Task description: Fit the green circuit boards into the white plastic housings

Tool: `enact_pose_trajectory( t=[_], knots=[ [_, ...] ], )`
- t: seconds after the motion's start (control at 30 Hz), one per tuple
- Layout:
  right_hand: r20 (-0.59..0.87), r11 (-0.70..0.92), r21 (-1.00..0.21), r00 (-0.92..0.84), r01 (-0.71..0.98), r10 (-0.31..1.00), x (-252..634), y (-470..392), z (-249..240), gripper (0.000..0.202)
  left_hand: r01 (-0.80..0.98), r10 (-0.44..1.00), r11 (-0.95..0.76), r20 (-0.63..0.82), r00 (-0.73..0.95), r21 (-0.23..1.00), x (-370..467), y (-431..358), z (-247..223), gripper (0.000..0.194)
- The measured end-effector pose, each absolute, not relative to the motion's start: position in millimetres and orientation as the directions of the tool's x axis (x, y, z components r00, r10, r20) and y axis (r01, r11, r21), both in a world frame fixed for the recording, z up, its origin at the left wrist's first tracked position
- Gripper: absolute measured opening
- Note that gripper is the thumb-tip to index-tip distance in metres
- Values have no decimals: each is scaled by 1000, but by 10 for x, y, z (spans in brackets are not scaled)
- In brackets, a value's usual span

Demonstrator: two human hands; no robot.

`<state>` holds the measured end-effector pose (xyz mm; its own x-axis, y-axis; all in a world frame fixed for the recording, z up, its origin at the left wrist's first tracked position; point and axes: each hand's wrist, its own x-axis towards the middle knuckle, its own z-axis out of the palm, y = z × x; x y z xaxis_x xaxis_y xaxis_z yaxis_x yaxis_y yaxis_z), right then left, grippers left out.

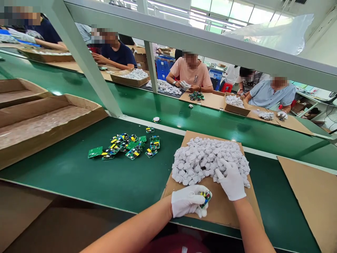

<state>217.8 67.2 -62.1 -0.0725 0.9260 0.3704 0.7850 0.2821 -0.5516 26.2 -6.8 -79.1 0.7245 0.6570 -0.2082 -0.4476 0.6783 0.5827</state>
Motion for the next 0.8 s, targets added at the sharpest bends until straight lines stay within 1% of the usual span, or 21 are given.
enact_pose_trajectory(
  t=[0.1,0.13,0.2,0.27,0.3,0.37,0.4,0.43,0.47,0.5,0.57,0.6,0.63,0.67,0.7,0.73,0.77,0.8],
  knots=[
    [355,282,-655,-45,701,934,2126,698,-587,10,-464,674,665,-203,710,585,257,-81,-808,38],
    [354,282,-678,-35,678,935,2124,699,-587,9,-468,678,661,-200,707,587,254,-86,-813,39],
    [340,266,-739,1,619,941,2165,680,-589,14,-470,682,653,-193,705,593,249,-94,-821,39],
    [309,235,-797,40,557,950,2269,630,-567,29,-467,680,652,-188,709,598,246,-95,-825,37],
    [268,207,-837,49,507,962,2340,590,-543,35,-465,677,653,-186,712,598,245,-94,-826,37],
    [134,119,-910,11,397,991,2498,479,-481,37,-463,672,658,-185,717,593,247,-91,-827,38],
    [59,69,-924,-37,377,998,2570,405,-456,35,-463,671,660,-188,717,591,249,-90,-827,38],
    [3,41,-910,-93,412,996,2626,318,-445,32,-465,674,660,-190,714,591,251,-90,-826,39],
    [-23,52,-865,-143,500,989,2659,217,-452,29,-465,676,658,-192,711,593,253,-91,-824,40],
    [-13,103,-774,-178,625,984,2665,105,-481,26,-466,679,655,-192,709,595,255,-94,-819,40],
    [71,233,-499,-229,834,971,2600,-139,-599,27,-463,680,649,-188,708,603,258,-101,-801,40],
    [126,280,-360,-251,890,960,2542,-259,-677,34,-461,680,648,-188,709,606,258,-104,-789,40],
    [151,316,-266,-285,911,947,2483,-368,-756,47,-458,679,647,-188,709,609,257,-107,-777,40],
    [154,398,-199,-373,896,915,2434,-456,-829,58,-456,680,647,-192,708,611,255,-108,-764,40],
    [141,469,-151,-451,870,882,2408,-517,-888,65,-453,681,647,-198,705,614,252,-109,-753,39],
    [125,517,-121,-504,847,855,2408,-550,-928,70,-446,681,647,-205,703,618,249,-108,-745,39],
    [108,524,-100,-514,846,851,2435,-555,-949,71,-438,680,649,-216,701,622,247,-106,-739,40],
    [96,481,-78,-474,873,875,2479,-540,-952,70,-427,678,651,-228,698,628,245,-104,-737,42]
  ],
)
